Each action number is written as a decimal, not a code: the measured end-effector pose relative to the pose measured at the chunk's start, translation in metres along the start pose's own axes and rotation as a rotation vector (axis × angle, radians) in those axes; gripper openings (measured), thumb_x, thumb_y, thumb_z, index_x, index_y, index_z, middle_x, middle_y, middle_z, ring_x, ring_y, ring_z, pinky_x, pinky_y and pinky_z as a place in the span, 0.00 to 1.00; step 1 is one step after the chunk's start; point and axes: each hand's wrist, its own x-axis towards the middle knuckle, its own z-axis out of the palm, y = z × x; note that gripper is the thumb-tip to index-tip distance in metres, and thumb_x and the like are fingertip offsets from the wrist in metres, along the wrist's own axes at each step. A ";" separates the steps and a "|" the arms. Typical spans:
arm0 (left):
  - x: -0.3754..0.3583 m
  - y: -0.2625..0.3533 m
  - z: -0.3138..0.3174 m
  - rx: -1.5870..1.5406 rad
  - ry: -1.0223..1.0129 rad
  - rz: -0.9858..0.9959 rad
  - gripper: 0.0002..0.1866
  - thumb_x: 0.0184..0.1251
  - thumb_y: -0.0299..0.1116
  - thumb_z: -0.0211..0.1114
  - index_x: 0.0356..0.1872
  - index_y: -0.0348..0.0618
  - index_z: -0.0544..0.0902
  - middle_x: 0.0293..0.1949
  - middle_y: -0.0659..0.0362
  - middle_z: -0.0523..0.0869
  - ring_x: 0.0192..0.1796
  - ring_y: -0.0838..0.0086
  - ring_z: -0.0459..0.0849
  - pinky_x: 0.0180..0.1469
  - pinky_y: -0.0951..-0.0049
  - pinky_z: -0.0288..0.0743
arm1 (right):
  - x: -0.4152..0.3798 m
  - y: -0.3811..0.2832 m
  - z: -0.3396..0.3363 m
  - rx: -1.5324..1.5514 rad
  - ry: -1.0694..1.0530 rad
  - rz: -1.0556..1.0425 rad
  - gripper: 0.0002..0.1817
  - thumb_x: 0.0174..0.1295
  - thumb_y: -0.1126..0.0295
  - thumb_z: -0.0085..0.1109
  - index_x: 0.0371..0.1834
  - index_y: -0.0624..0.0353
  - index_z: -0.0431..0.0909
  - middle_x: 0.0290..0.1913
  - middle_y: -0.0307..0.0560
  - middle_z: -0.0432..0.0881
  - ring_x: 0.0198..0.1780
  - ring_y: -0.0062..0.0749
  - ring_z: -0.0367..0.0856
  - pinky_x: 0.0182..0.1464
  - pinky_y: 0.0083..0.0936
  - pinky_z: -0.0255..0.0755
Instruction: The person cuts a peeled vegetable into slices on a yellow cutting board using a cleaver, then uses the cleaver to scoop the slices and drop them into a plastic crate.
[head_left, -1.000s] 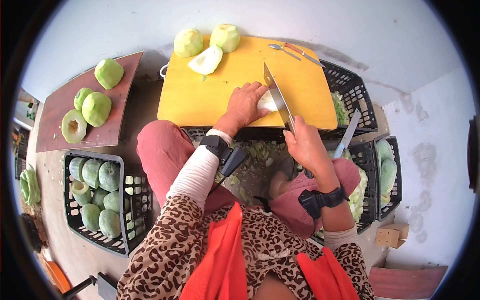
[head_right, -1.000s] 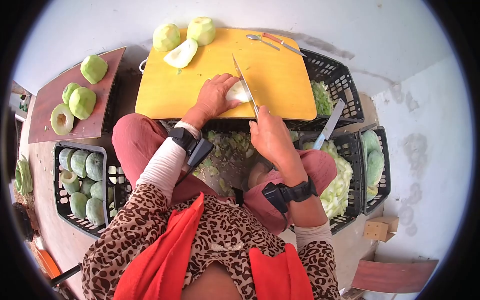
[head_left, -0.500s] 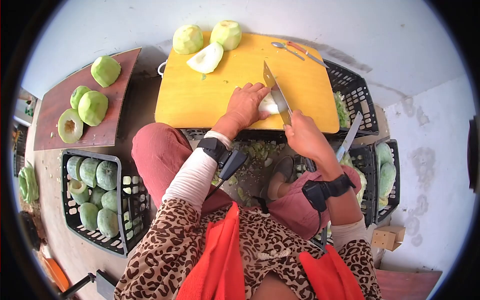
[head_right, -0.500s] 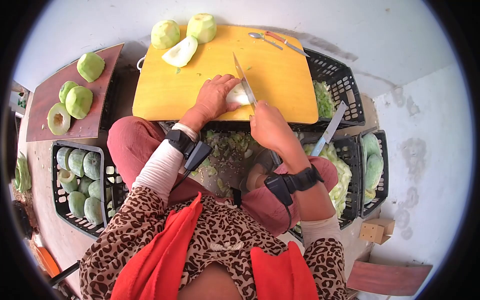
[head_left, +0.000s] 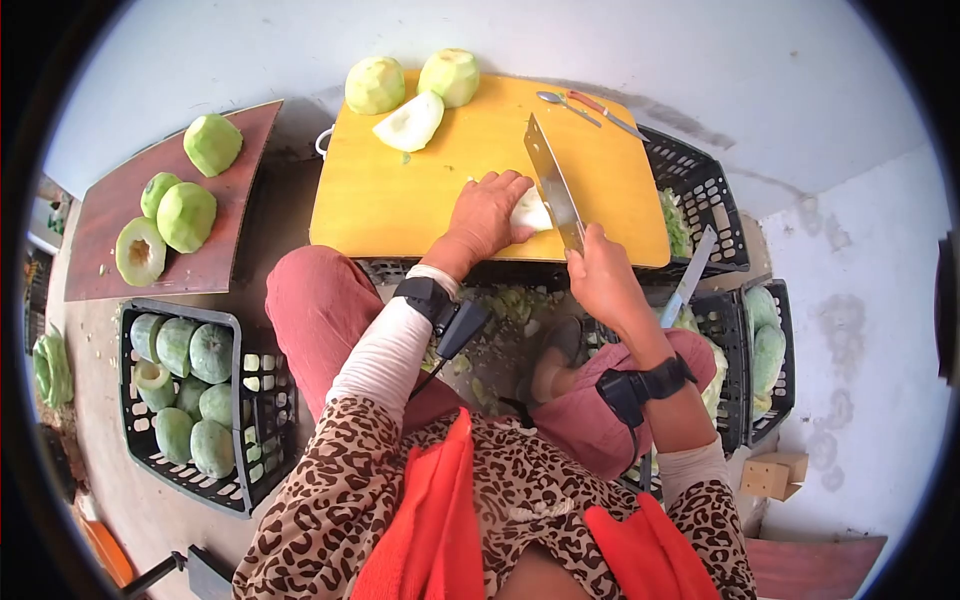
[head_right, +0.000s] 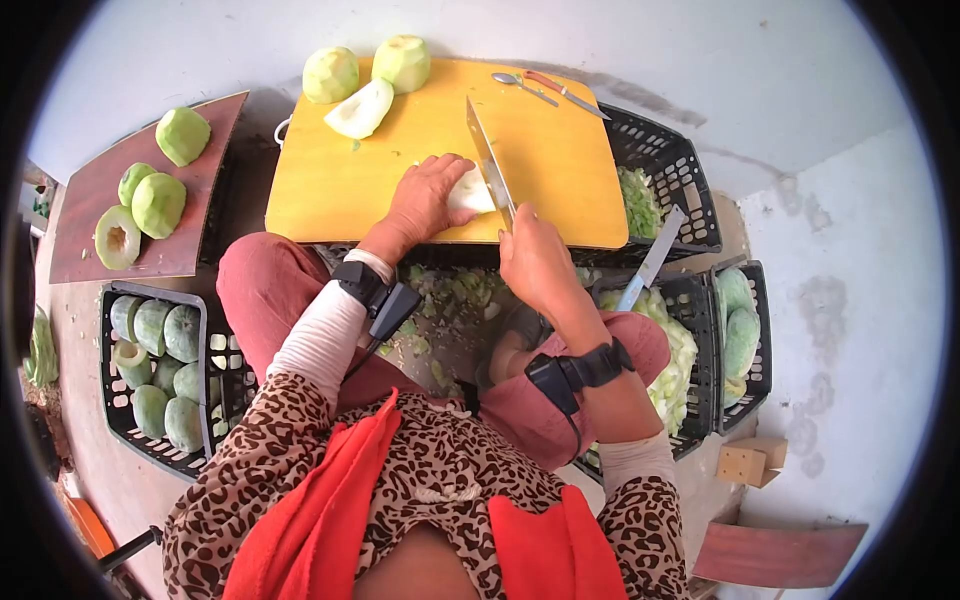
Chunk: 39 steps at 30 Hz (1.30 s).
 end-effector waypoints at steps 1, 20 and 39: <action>0.000 0.000 0.000 -0.007 0.003 0.001 0.33 0.42 0.37 0.78 0.54 0.48 0.76 0.52 0.60 0.80 0.56 0.61 0.77 0.56 0.60 0.71 | -0.005 -0.005 -0.006 0.005 0.007 -0.009 0.11 0.63 0.73 0.54 0.37 0.73 0.66 0.29 0.75 0.77 0.36 0.72 0.77 0.40 0.55 0.70; 0.000 0.001 0.002 -0.008 -0.020 0.024 0.33 0.42 0.38 0.77 0.55 0.49 0.76 0.51 0.61 0.80 0.55 0.62 0.77 0.55 0.58 0.71 | 0.038 0.021 0.021 -0.012 -0.123 0.021 0.13 0.62 0.71 0.55 0.38 0.75 0.68 0.33 0.75 0.78 0.40 0.70 0.78 0.44 0.51 0.72; -0.001 -0.001 0.007 -0.048 0.045 0.038 0.32 0.42 0.36 0.77 0.54 0.49 0.76 0.49 0.59 0.80 0.53 0.59 0.77 0.54 0.59 0.71 | -0.001 -0.018 -0.026 -0.069 -0.159 0.033 0.13 0.63 0.72 0.54 0.38 0.74 0.67 0.30 0.75 0.78 0.38 0.71 0.78 0.42 0.52 0.71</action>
